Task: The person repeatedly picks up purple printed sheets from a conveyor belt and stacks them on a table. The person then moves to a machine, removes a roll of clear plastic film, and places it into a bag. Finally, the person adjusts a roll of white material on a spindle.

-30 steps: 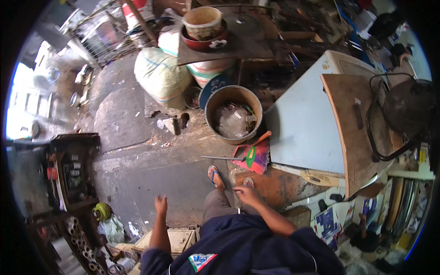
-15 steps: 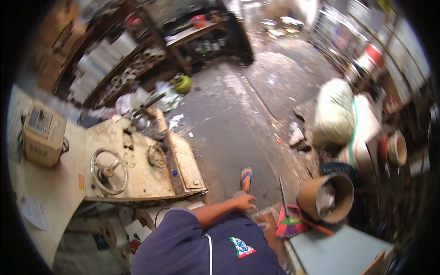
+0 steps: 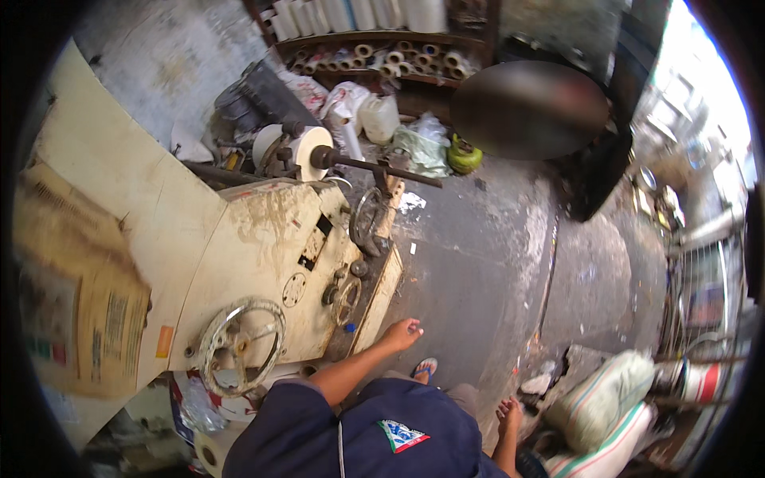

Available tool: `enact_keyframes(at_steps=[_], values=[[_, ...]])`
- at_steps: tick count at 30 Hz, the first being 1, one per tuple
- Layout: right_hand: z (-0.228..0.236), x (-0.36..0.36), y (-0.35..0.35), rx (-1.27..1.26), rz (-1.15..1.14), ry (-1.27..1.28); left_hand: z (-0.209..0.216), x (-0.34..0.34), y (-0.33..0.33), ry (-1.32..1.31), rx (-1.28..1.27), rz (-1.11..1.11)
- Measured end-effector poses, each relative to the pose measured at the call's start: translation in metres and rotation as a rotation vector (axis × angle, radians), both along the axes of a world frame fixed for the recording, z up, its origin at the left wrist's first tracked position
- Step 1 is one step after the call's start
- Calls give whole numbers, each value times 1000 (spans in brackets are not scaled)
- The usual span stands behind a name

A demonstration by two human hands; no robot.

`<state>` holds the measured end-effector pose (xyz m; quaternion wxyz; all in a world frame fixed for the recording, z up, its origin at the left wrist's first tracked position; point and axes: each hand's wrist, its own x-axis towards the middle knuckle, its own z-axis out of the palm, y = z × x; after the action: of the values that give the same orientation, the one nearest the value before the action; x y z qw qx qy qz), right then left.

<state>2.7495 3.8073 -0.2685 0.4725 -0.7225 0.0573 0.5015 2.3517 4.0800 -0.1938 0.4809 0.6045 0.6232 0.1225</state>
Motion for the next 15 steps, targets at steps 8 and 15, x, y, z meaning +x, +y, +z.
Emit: enact_keyframes(at_steps=[8, 15], values=[[-44, 86, 221, -246, 757, -77, -13, 72, 122, -163, 83, 313], [-10, 218, 507, -310, 952, -202, -29, 121, 291, -52, 280, 857]])
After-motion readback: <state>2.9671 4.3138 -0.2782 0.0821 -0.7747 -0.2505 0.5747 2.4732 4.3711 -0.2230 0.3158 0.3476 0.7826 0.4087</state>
